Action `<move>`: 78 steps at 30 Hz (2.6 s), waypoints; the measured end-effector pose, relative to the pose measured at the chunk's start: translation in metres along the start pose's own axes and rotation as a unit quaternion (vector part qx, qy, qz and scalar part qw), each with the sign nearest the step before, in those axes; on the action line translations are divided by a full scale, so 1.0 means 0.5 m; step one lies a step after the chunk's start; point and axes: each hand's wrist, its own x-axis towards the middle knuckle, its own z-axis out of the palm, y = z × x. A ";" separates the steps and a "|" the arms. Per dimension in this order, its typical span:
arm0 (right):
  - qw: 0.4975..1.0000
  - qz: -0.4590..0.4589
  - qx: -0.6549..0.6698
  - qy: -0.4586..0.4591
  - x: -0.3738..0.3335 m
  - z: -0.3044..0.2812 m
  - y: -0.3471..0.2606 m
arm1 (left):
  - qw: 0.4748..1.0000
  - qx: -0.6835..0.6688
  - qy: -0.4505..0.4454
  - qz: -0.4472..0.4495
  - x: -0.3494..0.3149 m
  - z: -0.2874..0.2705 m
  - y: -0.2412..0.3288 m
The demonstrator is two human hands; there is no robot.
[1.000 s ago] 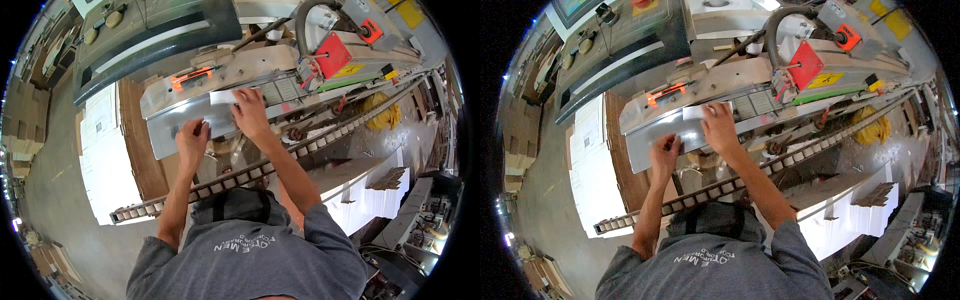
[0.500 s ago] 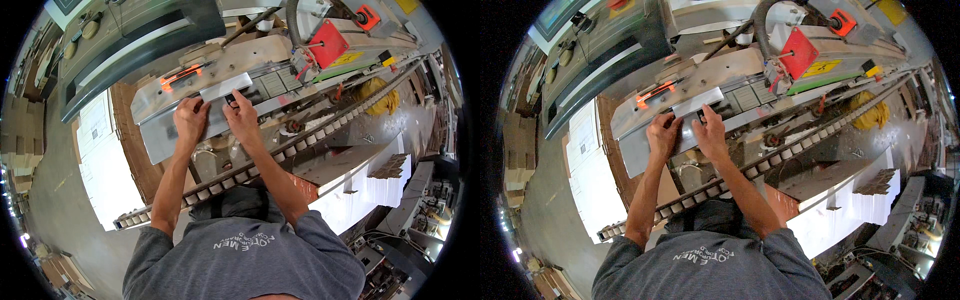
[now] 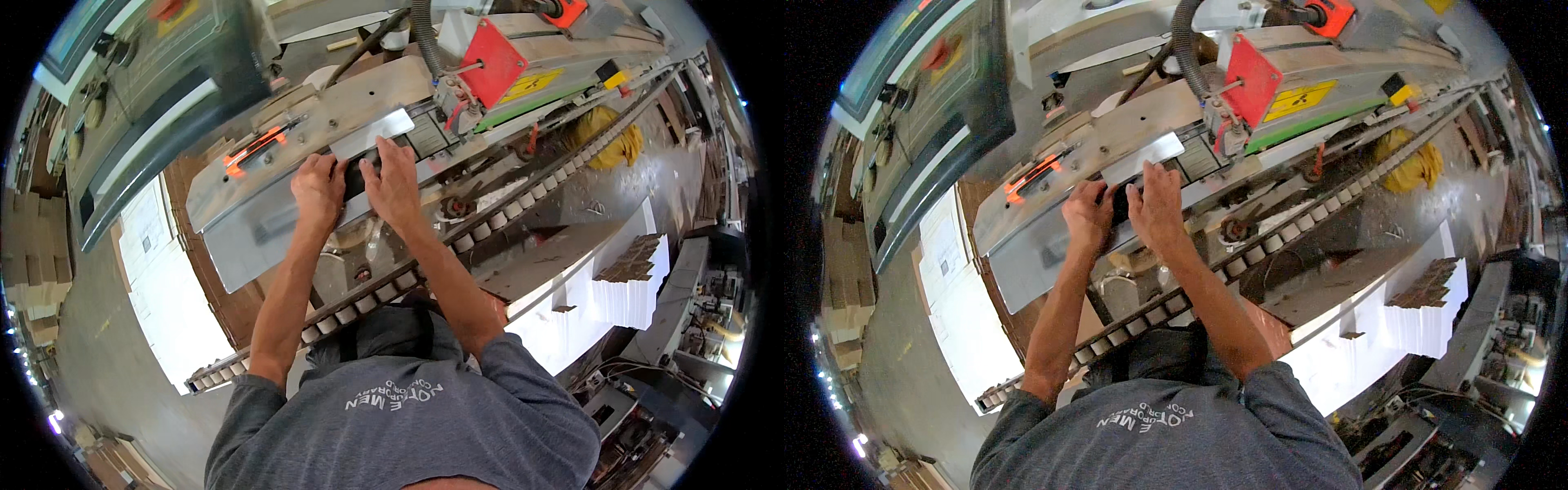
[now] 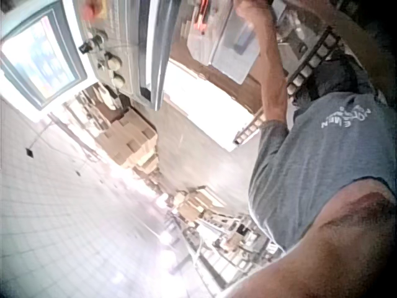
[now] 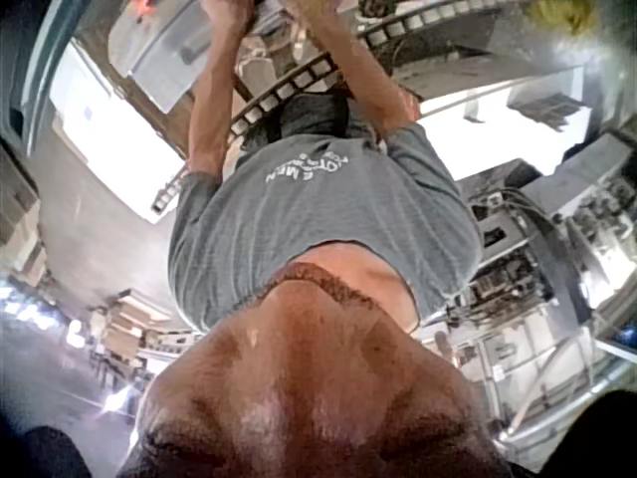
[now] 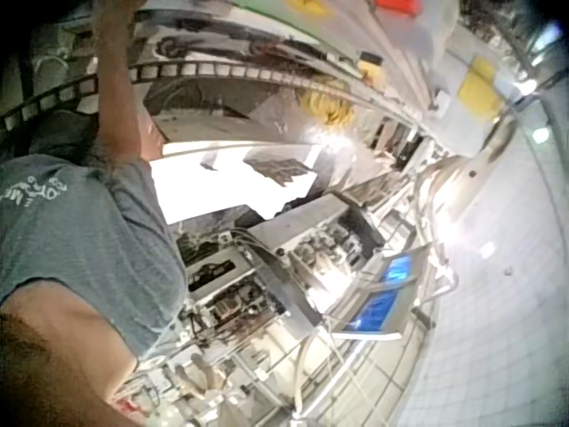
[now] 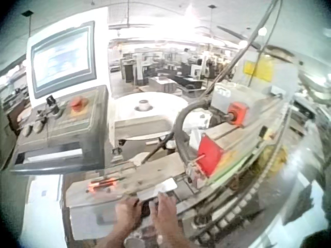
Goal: The person takes small white rectangular wooden blocks from a stack and feeds them one by one into an industrial wood-processing machine, using their hands to align and push each block into the entry slot.
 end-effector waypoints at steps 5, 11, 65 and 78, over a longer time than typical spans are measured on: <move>0.997 -0.039 -0.021 0.062 0.031 -0.019 0.075 | 0.999 0.020 -0.041 0.005 0.032 0.065 0.042; 0.998 0.026 -0.059 0.022 0.052 -0.079 0.103 | 0.997 0.019 -0.054 0.057 0.069 0.151 0.072; 0.965 -0.211 -0.077 -0.135 0.047 -0.024 -0.076 | 0.971 -0.131 0.043 -0.195 -0.174 -0.204 -0.010; 0.970 0.115 0.182 -0.114 -0.048 0.016 -0.108 | 0.998 0.003 0.003 -0.063 -0.060 -0.134 -0.075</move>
